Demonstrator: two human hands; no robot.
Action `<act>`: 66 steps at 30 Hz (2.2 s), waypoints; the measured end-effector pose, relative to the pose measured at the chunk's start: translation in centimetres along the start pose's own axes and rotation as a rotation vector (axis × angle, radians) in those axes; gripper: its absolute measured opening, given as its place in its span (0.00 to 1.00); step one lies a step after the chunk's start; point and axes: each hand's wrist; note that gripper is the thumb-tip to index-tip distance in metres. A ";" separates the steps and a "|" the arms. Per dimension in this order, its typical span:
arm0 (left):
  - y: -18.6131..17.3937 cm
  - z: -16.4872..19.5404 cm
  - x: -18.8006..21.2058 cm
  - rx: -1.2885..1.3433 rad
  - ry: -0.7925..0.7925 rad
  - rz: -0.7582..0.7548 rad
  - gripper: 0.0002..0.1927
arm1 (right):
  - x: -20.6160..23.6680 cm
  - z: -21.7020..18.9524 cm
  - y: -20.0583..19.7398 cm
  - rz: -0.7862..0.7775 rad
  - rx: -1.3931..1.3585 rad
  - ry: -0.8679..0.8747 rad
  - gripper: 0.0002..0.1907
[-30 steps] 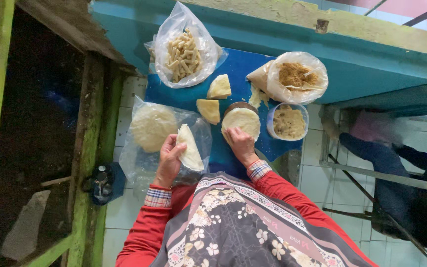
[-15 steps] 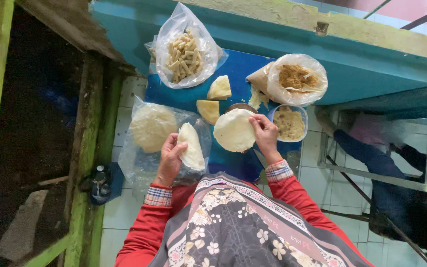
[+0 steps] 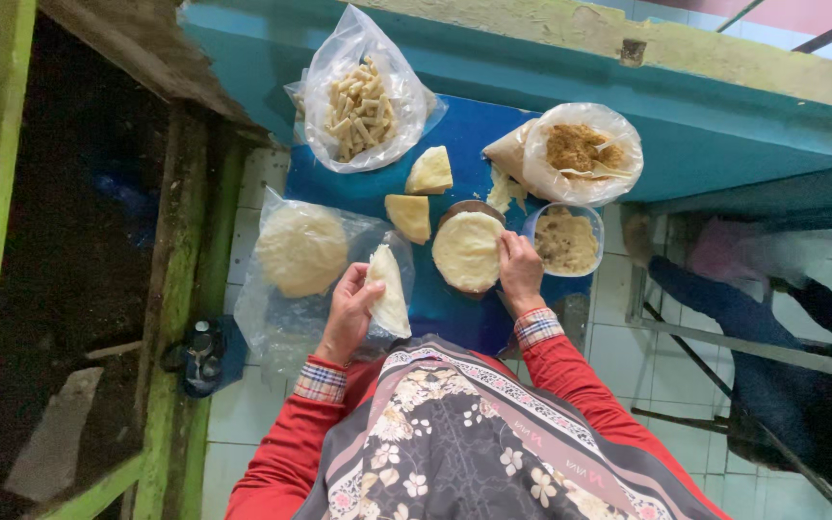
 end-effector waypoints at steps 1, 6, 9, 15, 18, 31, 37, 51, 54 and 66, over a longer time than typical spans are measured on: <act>0.2 -0.1 0.0 -0.005 -0.012 -0.002 0.12 | 0.1 0.2 0.1 0.008 0.010 0.005 0.06; 1.6 -0.7 -0.3 0.002 -0.035 -0.032 0.12 | 0.3 0.5 0.0 -0.028 0.031 0.032 0.09; 2.4 -0.8 -0.5 0.001 -0.057 -0.053 0.12 | 0.6 -0.1 -0.8 0.006 0.133 -0.011 0.15; 4.9 -2.0 -0.9 -0.139 -0.081 -0.077 0.11 | 4.0 -3.3 -0.4 -0.562 -0.404 0.113 0.13; 5.4 -2.6 -1.4 -0.099 -0.100 -0.063 0.10 | 5.4 -4.2 1.1 -0.773 -0.607 0.234 0.15; 2.6 -5.7 -0.7 -0.153 -0.125 0.005 0.07 | 6.4 -3.0 2.6 -0.776 -0.765 0.334 0.10; 3.0 -5.8 -0.8 -0.085 -0.210 0.044 0.08 | 6.1 -3.0 2.7 -0.868 -0.934 0.498 0.10; 3.2 -5.5 -0.3 -0.297 -0.137 -0.089 0.10 | 6.0 -4.5 2.0 -0.890 -0.954 0.583 0.08; 3.4 -5.3 0.0 -0.264 -0.134 -0.126 0.10 | 6.1 -4.8 2.2 -0.791 -0.857 0.443 0.08; 2.9 -5.3 0.5 -0.095 -0.173 -0.156 0.10 | 6.7 -5.8 3.0 -0.678 -0.985 0.526 0.07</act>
Point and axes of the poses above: each hand's wrist, its own x-axis away from the middle knuckle, its own y-axis out of the palm, z = x × y, and after that the axes turned 15 degrees about y, right-handed
